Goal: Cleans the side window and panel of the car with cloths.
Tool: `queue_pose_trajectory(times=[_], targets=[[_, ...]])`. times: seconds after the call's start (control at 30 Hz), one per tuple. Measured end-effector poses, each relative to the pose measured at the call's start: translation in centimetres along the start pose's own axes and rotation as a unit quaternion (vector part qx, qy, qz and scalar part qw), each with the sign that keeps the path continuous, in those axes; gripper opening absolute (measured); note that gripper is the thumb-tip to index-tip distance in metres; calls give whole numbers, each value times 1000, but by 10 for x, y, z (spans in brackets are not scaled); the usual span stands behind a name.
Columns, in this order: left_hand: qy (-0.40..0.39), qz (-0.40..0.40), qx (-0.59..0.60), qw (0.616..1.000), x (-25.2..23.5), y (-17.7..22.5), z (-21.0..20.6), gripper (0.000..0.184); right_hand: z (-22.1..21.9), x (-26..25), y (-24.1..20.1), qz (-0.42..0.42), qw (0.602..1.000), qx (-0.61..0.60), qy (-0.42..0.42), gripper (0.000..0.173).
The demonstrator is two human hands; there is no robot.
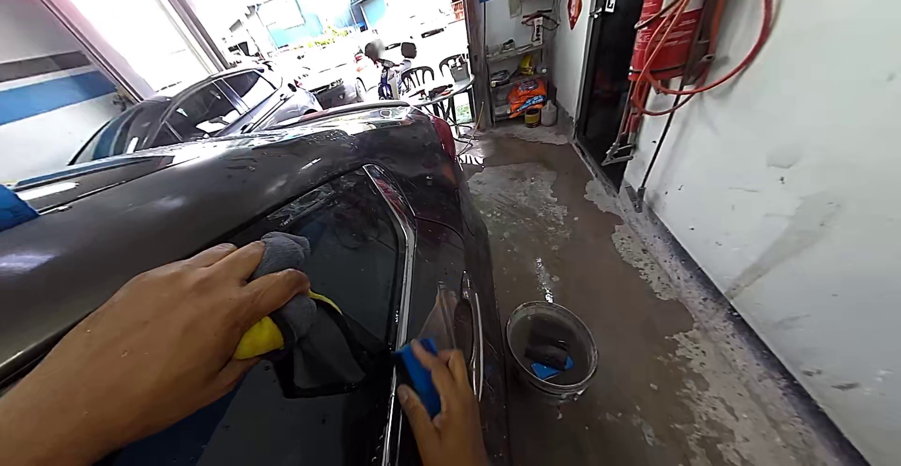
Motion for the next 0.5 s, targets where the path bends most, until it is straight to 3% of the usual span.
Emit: queue_pose_trajectory(times=[0.17,0.33,0.5], targets=[[-2,4,-5,1000,3,-1,-3,42,-5,-84,66,-126,988,86,28,46],[-1,4,9,1000,2,0,-4,44,4,-12,17,9,998,41,40,49],[8,1,-2,1000,5,-1,-4,39,-4,-69,55,-40,994,85,50,47]])
Point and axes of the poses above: each hand's wrist, its own x-axis away from the middle knuckle, its own z-axis out of the back of the hand, y = z × x, the point moved 9 cm from there along -x, towards the middle knuckle, and after that the axes turned 10 degrees about x, right-handed, at the moved point
